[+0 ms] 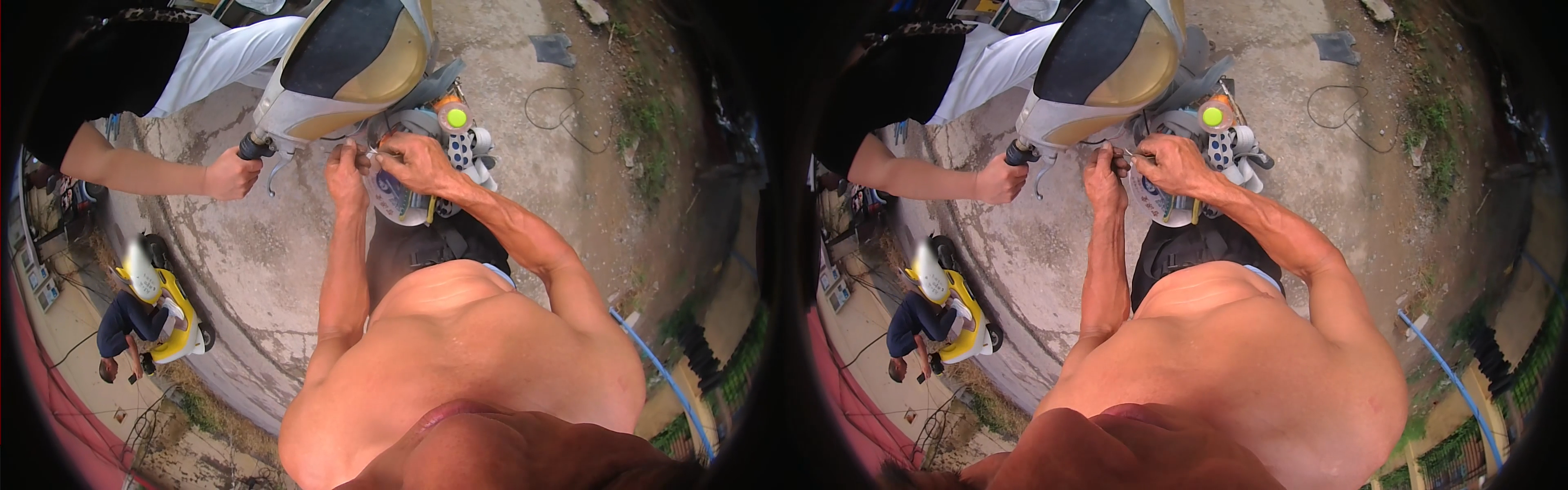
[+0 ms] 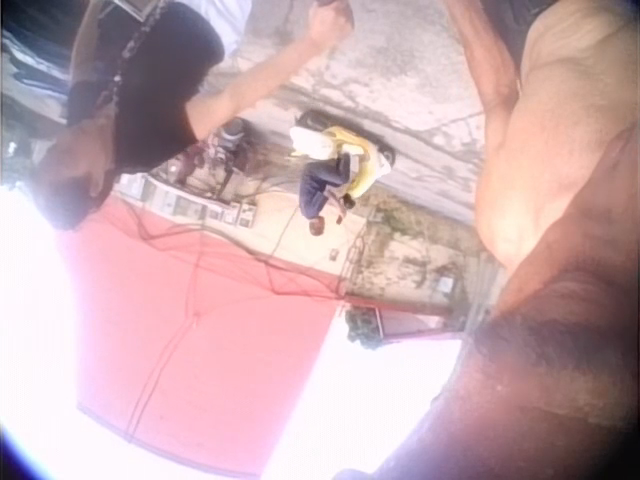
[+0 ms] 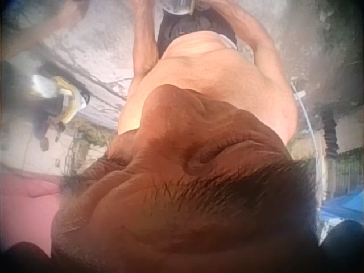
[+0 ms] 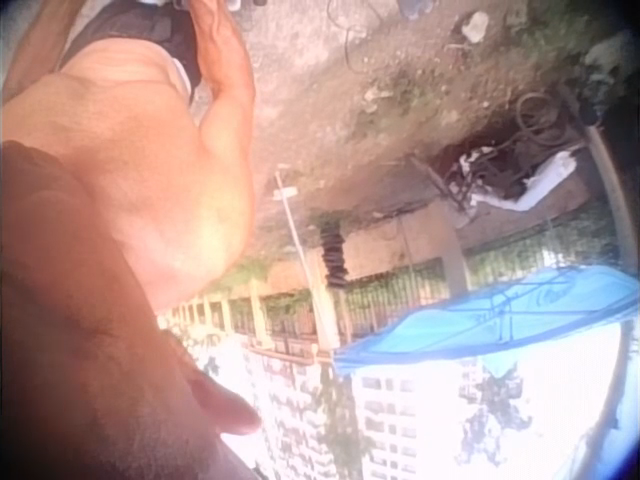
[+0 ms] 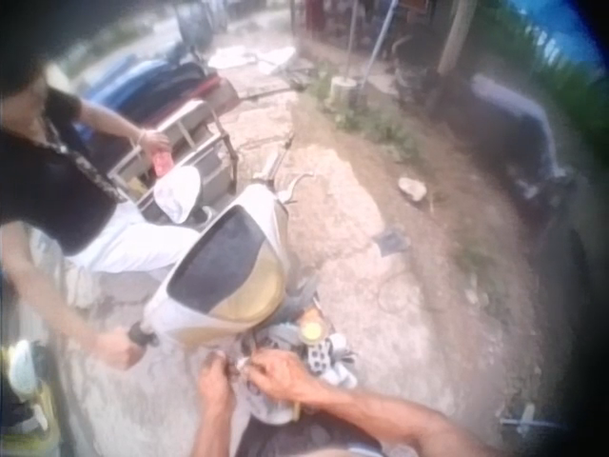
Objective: The person works on the electrical wiring of a motorcycle, stripping and twisting wires together by hand and using a pair of pliers to secure connections.
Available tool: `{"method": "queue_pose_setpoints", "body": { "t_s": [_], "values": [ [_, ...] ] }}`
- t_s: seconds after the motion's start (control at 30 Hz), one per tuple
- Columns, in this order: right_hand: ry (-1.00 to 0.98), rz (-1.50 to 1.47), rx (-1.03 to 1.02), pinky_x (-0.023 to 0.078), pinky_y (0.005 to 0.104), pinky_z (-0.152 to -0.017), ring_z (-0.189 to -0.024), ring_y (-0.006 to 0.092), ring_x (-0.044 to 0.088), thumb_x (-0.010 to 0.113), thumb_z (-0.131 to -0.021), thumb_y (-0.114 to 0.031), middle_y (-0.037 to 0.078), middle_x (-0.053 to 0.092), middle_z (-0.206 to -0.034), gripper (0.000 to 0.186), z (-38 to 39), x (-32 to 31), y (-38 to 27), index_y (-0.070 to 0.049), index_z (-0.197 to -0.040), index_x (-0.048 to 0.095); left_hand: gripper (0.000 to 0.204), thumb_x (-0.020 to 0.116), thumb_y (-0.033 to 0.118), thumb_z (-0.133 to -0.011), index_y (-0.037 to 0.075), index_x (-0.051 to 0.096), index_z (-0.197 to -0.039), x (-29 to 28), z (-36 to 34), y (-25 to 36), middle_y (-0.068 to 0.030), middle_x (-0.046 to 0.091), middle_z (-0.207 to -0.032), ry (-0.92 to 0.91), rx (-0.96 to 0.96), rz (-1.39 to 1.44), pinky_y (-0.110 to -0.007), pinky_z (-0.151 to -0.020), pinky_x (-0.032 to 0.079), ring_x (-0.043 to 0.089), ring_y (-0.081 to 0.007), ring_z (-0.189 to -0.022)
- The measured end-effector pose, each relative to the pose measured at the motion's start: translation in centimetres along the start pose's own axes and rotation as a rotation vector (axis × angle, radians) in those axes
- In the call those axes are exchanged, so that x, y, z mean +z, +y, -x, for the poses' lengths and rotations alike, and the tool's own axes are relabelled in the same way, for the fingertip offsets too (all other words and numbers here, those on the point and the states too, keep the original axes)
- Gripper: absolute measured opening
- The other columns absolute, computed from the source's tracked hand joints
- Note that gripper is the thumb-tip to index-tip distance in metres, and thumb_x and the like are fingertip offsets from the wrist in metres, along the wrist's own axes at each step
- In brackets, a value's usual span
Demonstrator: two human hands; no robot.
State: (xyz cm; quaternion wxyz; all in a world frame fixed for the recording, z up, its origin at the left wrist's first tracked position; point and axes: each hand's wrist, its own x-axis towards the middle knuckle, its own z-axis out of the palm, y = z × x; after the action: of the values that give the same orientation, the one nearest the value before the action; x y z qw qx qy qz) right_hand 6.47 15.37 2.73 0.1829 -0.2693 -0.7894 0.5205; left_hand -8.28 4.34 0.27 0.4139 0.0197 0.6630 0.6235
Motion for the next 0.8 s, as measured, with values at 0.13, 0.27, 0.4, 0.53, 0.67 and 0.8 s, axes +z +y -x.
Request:
{"method": "queue_pose_setpoints", "body": {
  "t_s": [0.13, 0.27, 0.4, 0.53, 0.67, 0.8],
  "values": [
    [-0.019, -0.108, 0.158, 0.055, 0.0493, -0.076, -0.084, 0.0433, 0.071, 0.07, -0.091, -0.024, 0.022, 0.074, -0.09, 0.028, -0.7, -1.0, -0.8, 0.0, -0.103, 0.074, 0.023, 0.069, 0.023, -0.104, 0.002, 0.068, -0.094, 0.0, 0.2, 1.2, -0.0059, 0.07, -0.085, -0.064, 0.06, -0.045, -0.027, -0.064, 0.05, 0.062, -0.0131, -0.071],
    [-0.036, -0.136, 0.197, 0.055, 0.0488, -0.074, -0.082, 0.0425, 0.072, 0.07, -0.091, -0.026, 0.021, 0.074, -0.087, 0.029, -0.8, -1.3, -0.7, 0.0, -0.103, 0.074, 0.021, 0.07, 0.02, -0.103, 0.0, 0.068, -0.096, 0.4, 1.3, 1.7, -0.0075, 0.071, -0.087, -0.147, 0.033, -0.018, -0.028, -0.067, 0.052, 0.064, -0.0143, -0.073],
    [-0.02, -0.147, 0.181, 0.054, 0.049, -0.072, -0.082, 0.0423, 0.072, 0.072, -0.09, -0.026, 0.023, 0.073, -0.086, 0.028, -0.4, -1.4, -0.9, 0.0, -0.1, 0.072, 0.018, 0.071, 0.016, -0.102, -0.002, 0.07, -0.099, -0.5, 1.9, 1.3, -0.0085, 0.072, -0.087, -0.27, 0.055, -0.122, -0.03, -0.069, 0.053, 0.065, -0.0158, -0.075],
    [-0.048, -0.11, 0.132, 0.053, 0.0497, -0.071, -0.081, 0.0446, 0.07, 0.073, -0.088, -0.026, 0.023, 0.071, -0.084, 0.028, 0.2, -1.4, -0.6, 0.001, -0.096, 0.07, 0.017, 0.071, 0.014, -0.101, -0.003, 0.07, -0.098, -0.7, 3.7, 1.4, -0.0078, 0.071, -0.087, -0.292, 0.073, -0.165, -0.03, -0.072, 0.052, 0.064, -0.0151, -0.077],
    [-0.067, -0.095, 0.087, 0.053, 0.0507, -0.07, -0.082, 0.0461, 0.069, 0.073, -0.088, -0.026, 0.023, 0.071, -0.084, 0.027, 1.2, -0.9, 0.3, 0.0, -0.095, 0.07, 0.017, 0.068, 0.014, -0.101, -0.003, 0.069, -0.095, -2.1, 4.4, 0.1, -0.0065, 0.069, -0.084, -0.291, 0.077, -0.302, -0.029, -0.07, 0.05, 0.062, -0.0134, -0.075],
    [-0.168, -0.042, 0.066, 0.054, 0.0476, -0.072, -0.081, 0.041, 0.07, 0.074, -0.09, -0.026, 0.02, 0.072, -0.086, 0.025, 1.9, -0.4, 0.4, -0.002, -0.097, 0.072, 0.019, 0.067, 0.016, -0.099, -0.001, 0.067, -0.091, -3.9, 4.9, 1.4, -0.0057, 0.067, -0.08, -0.367, -0.038, -0.474, -0.029, -0.065, 0.048, 0.06, -0.0127, -0.069]
  ]
}}
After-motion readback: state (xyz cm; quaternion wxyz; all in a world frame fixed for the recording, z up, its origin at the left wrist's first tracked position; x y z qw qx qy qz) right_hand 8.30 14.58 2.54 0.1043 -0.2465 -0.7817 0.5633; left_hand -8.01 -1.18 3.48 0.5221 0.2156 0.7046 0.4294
